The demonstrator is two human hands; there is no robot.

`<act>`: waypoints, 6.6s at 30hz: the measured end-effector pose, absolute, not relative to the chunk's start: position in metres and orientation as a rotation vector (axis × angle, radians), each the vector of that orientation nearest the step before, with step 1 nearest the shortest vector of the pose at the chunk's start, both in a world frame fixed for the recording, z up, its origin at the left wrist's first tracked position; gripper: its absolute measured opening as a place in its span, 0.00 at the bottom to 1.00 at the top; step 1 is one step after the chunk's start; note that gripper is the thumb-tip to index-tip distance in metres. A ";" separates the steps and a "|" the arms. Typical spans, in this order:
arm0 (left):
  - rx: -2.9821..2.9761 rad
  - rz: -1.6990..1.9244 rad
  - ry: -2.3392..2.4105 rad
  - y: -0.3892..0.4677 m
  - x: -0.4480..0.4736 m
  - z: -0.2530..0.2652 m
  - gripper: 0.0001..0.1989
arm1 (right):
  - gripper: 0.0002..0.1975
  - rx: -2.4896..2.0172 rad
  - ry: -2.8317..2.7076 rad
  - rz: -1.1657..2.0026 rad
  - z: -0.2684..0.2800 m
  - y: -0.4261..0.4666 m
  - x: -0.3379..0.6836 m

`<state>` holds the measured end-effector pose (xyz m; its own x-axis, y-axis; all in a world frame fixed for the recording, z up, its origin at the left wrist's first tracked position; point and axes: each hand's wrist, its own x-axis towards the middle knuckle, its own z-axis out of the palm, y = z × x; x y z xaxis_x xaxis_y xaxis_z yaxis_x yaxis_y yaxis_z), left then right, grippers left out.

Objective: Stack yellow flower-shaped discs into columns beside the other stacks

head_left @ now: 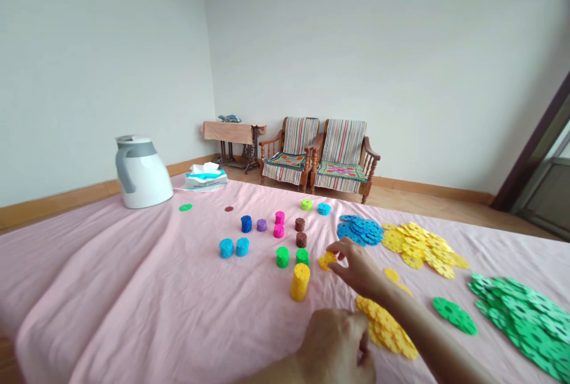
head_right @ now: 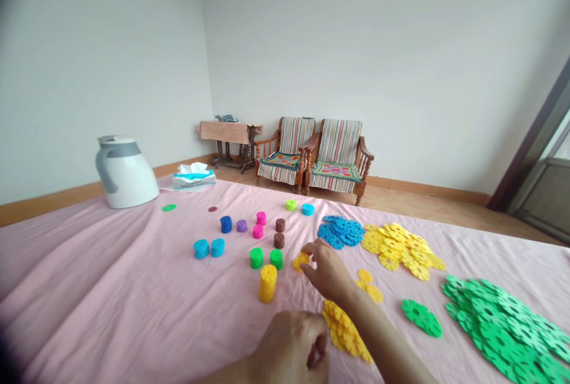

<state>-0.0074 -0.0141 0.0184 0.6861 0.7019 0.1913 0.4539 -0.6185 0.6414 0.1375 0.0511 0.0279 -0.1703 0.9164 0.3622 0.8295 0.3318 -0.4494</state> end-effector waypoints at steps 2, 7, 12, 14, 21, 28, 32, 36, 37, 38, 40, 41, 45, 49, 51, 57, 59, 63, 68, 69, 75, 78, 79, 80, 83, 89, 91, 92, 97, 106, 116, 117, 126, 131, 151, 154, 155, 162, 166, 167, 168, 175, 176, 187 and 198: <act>2.363 0.518 0.910 -0.012 -0.007 0.019 0.03 | 0.09 -1.552 -2.067 0.216 0.027 0.058 0.133; 2.409 0.398 0.916 -0.008 -0.006 0.016 0.02 | 0.10 -1.602 -2.106 0.252 0.024 0.065 0.130; 2.416 0.387 0.935 -0.008 -0.006 0.014 0.01 | 0.10 -1.597 -2.139 0.281 0.025 0.065 0.128; 2.424 0.402 0.931 -0.008 -0.006 0.013 0.01 | 0.13 -1.587 -2.121 0.282 0.025 0.063 0.129; 2.506 0.451 0.858 -0.006 -0.008 0.011 0.02 | 0.14 -1.575 -1.783 0.130 0.021 0.024 0.145; 2.662 0.503 0.634 -0.021 -0.024 0.043 0.08 | 0.15 -1.654 -1.574 0.070 0.014 -0.011 0.165; 2.554 0.687 0.805 -0.011 -0.056 0.080 0.09 | 0.15 -1.670 -1.542 0.065 0.013 -0.009 0.170; 2.555 0.747 0.956 0.024 -0.086 0.104 0.15 | 0.15 -1.654 -1.557 0.087 0.012 -0.008 0.170; 2.578 0.686 0.934 0.033 -0.091 0.107 0.17 | 0.14 -1.650 -1.562 0.091 0.012 -0.008 0.170; 2.612 0.610 0.892 0.040 -0.093 0.108 0.20 | 0.14 -1.649 -1.566 0.095 0.012 -0.008 0.169; 2.669 0.469 0.803 0.051 -0.094 0.107 0.24 | 0.14 -1.654 -1.573 0.102 0.012 -0.009 0.168; 2.691 0.406 0.770 0.054 -0.092 0.105 0.25 | 0.14 -1.657 -1.578 0.107 0.012 -0.009 0.168; 2.777 0.162 0.724 0.060 -0.081 0.097 0.24 | 0.14 -1.681 -1.613 0.129 0.011 -0.009 0.167; 2.836 0.051 0.737 0.063 -0.076 0.088 0.21 | 0.14 -1.682 -1.630 0.154 0.009 -0.008 0.165; 2.854 0.033 0.748 0.064 -0.075 0.084 0.19 | 0.14 -1.668 -1.636 0.175 0.009 -0.009 0.165; 2.854 0.014 0.752 0.066 -0.073 0.076 0.15 | 0.13 -1.670 -1.656 0.210 0.012 -0.011 0.164; 2.850 0.039 0.744 0.067 -0.072 0.073 0.15 | 0.13 -1.676 -1.661 0.211 0.013 -0.012 0.164; 2.797 0.124 0.751 0.068 -0.073 0.066 0.16 | 0.14 -1.691 -1.675 0.221 0.015 -0.013 0.163; 2.712 0.180 0.827 0.066 -0.076 0.059 0.17 | 0.14 -1.698 -1.677 0.224 0.013 -0.013 0.163; 2.707 0.190 0.834 0.065 -0.077 0.058 0.17 | 0.14 -1.697 -1.680 0.221 0.012 -0.013 0.163; 2.709 0.203 0.883 0.066 -0.076 0.052 0.16 | 0.15 -1.682 -1.686 0.210 0.008 -0.012 0.164; 2.709 0.210 0.897 0.066 -0.076 0.049 0.14 | 0.15 -1.683 -1.687 0.216 0.006 -0.011 0.164; 2.710 0.214 0.901 0.066 -0.076 0.049 0.13 | 0.15 -1.683 -1.686 0.214 0.005 -0.011 0.165; 2.709 0.218 0.907 0.066 -0.076 0.049 0.13 | 0.15 -1.681 -1.683 0.209 0.005 -0.010 0.165; 2.704 0.235 0.922 0.065 -0.080 0.050 0.12 | 0.15 -1.669 -1.661 0.172 0.007 -0.010 0.163; 2.662 0.243 0.971 0.068 -0.097 0.053 0.16 | 0.17 -1.475 -1.959 0.189 0.027 -0.028 0.140; 2.670 0.270 0.982 0.070 -0.103 0.052 0.16 | 0.20 -1.387 -2.125 0.255 0.036 -0.036 0.127; 2.674 0.279 0.987 0.071 -0.106 0.052 0.16 | 0.22 -1.354 -2.216 0.308 0.040 -0.039 0.120; 2.631 0.247 1.103 0.078 -0.121 0.053 0.16 | 0.29 -1.385 -2.398 0.541 0.047 -0.042 0.098; 2.543 0.272 1.234 0.092 -0.135 0.057 0.18 | 0.27 -1.484 -2.399 0.556 0.050 -0.040 0.095; 2.607 0.283 1.207 0.085 -0.133 0.064 0.22 | 0.27 -1.506 -2.400 0.551 0.050 -0.040 0.094; 2.602 0.279 1.214 0.084 -0.133 0.064 0.22 | 0.27 -1.496 -2.394 0.544 0.048 -0.039 0.094; 2.569 0.297 1.294 0.088 -0.135 0.059 0.26 | 0.27 -1.513 -2.413 0.546 0.056 -0.042 0.093; 2.558 0.329 1.251 0.087 -0.137 0.061 0.29 | 0.27 -1.549 -2.442 0.565 0.061 -0.043 0.092; 2.366 0.567 1.147 0.087 -0.170 0.064 0.26 | 0.25 -1.515 -2.399 0.556 0.055 -0.045 0.092; 2.318 0.570 1.138 0.089 -0.169 0.054 0.31 | 0.25 -1.503 -2.392 0.552 0.054 -0.044 0.094; 2.305 0.583 1.117 0.089 -0.169 0.050 0.32 | 0.25 -1.497 -2.394 0.556 0.052 -0.043 0.094; 2.169 0.606 1.122 0.088 -0.165 0.035 0.35 | 0.26 -1.484 -2.385 0.583 0.046 -0.038 0.096; 2.137 0.650 1.144 0.088 -0.163 0.032 0.34 | 0.27 -1.487 -2.385 0.588 0.046 -0.038 0.096; 2.136 0.660 1.144 0.088 -0.162 0.031 0.33 | 0.27 -1.488 -2.384 0.586 0.047 -0.038 0.096; 2.136 0.672 1.143 0.088 -0.162 0.031 0.33 | 0.27 -1.487 -2.382 0.587 0.047 -0.038 0.096; 2.145 0.696 1.148 0.089 -0.161 0.027 0.31 | 0.26 -1.474 -2.354 0.565 0.045 -0.040 0.096; 2.144 0.697 1.149 0.089 -0.161 0.026 0.31 | 0.26 -1.466 -2.348 0.555 0.044 -0.040 0.096; 2.217 0.825 1.155 0.090 -0.165 0.037 0.25 | 0.26 -1.462 -2.360 0.585 0.046 -0.039 0.097; 2.271 0.696 0.916 0.102 -0.164 0.052 0.21 | 0.27 -1.437 -2.395 0.567 0.039 -0.034 0.100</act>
<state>-0.1638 0.1017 0.0516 0.6268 0.7401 0.2436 0.4331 -0.5908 0.6808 0.0996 -0.0337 0.0391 -0.4597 0.8869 0.0454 0.7725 0.4246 -0.4722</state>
